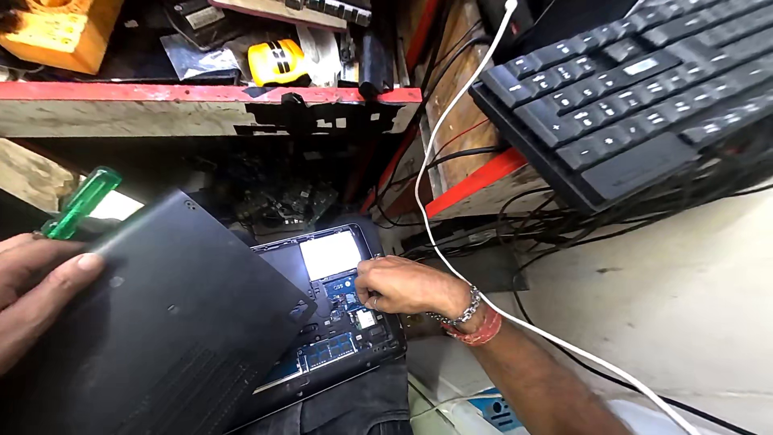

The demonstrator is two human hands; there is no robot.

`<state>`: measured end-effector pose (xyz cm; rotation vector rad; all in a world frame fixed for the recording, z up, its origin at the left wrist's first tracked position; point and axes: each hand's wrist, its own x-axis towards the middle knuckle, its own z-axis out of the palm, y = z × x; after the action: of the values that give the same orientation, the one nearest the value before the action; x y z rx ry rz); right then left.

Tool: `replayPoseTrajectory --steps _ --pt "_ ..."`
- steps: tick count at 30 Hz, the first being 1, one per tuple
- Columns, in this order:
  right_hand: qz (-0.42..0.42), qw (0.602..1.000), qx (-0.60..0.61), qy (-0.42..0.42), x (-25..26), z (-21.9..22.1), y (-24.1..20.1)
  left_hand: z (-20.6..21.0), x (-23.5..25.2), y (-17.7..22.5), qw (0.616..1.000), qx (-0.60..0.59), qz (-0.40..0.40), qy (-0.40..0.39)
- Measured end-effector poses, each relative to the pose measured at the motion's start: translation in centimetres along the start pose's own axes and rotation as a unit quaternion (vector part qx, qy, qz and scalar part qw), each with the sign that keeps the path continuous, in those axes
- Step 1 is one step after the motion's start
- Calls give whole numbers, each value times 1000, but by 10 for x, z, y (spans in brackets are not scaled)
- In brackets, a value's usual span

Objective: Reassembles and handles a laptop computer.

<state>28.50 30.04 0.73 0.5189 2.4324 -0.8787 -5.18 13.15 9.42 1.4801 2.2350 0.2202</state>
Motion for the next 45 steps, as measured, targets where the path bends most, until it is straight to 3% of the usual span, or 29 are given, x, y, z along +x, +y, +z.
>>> replayPoseTrajectory --steps 5,8,10,14,16,18,22,27,29,32,35,39,43,45 --pt "19 1000 -21 -4 -2 -1 -8 -5 -3 13 1000 1 -13 -8" --pt "-37 986 112 117 -4 6 7 -5 -1 8 1000 -9 -15 20" --pt "-72 937 282 195 -8 12 0 -5 6 -1 999 -17 18 20" --pt "-113 753 627 165 -21 22 -42 5 47 -17 983 -14 179 32" --pt "-118 695 685 185 -18 26 -49 6 64 -2 976 2 214 32" --pt "-89 671 695 241 -16 34 -50 10 78 12 973 28 226 31" --pt "-26 636 706 310 -22 48 -48 5 93 29 967 68 241 53" --pt "41 595 715 365 -35 65 -35 -6 81 -1 947 50 272 160" --pt "63 578 716 385 -39 70 -31 0 53 -12 953 16 237 187" --pt "82 550 724 407 -42 75 -30 21 -11 5 981 -45 48 184" --pt "94 530 735 413 -39 78 -33 60 -46 -32 970 13 42 238" --pt "94 544 726 409 -37 83 -38 90 -68 -53 978 -73 4 193" --pt "113 567 712 399 -33 88 -49 107 -74 -59 951 -264 -7 164" --pt "122 570 710 395 -32 93 -54 114 -79 -60 944 -285 -25 165"
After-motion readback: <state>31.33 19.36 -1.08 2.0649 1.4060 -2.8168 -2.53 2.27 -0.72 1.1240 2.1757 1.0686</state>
